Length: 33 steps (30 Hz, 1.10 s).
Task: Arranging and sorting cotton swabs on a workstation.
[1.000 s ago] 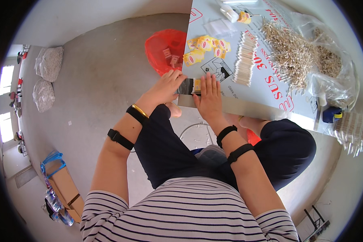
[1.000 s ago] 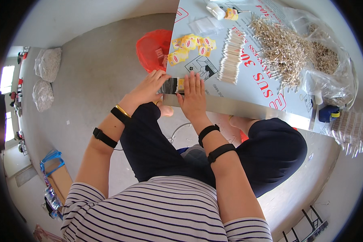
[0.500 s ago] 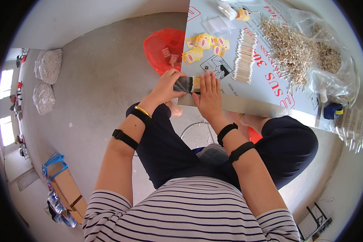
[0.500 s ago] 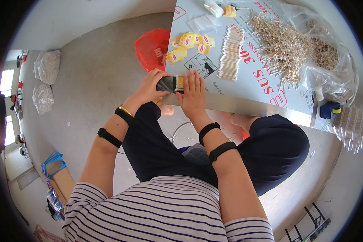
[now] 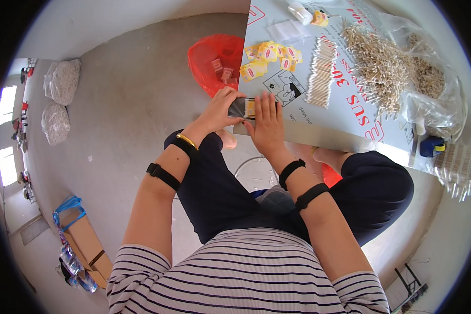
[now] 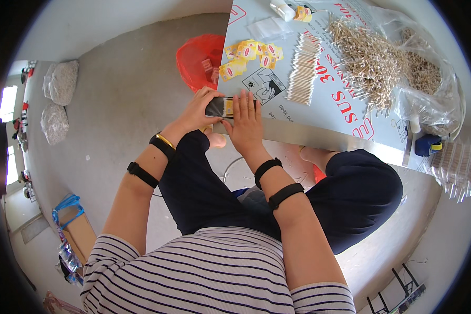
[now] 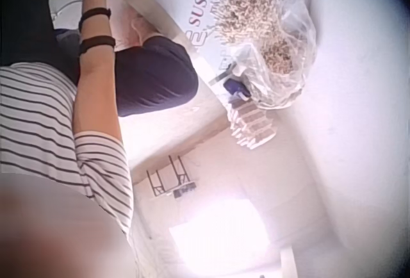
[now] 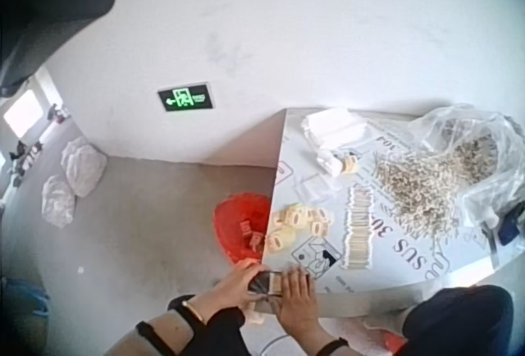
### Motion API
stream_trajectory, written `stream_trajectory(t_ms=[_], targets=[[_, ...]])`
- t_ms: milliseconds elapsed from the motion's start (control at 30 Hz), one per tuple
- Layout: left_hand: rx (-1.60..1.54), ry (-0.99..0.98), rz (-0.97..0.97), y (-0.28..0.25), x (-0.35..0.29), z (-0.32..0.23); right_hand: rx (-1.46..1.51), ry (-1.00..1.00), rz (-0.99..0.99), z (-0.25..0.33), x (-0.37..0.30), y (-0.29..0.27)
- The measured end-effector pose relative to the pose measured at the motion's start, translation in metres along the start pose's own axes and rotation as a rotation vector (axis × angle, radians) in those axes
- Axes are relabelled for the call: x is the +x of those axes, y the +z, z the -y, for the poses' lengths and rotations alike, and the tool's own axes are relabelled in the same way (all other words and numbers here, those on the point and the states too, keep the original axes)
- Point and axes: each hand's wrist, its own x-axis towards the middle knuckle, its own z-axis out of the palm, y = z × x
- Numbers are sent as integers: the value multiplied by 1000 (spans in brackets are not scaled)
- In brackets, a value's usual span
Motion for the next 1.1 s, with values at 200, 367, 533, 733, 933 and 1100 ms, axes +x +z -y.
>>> stream_trajectory(t_ms=[200,367,533,733,933,1100], targets=[[39,44,37,-4,-2,1,32,-14,-12,4,4,4],[-179,-134,-130,5,-26,42,14,-19,8,17,11,6],[-620,-642,-268,26,-32,52,21,-12,16,24,14,8],[-822,-709,-491,44,-26,32,55,11,9,36,18,12],[-578,-559,-600,66,-21,41,102,28,-34,51,20,18],[-686,-575,-568,63,-22,34,133,12,-16,33,18,13]])
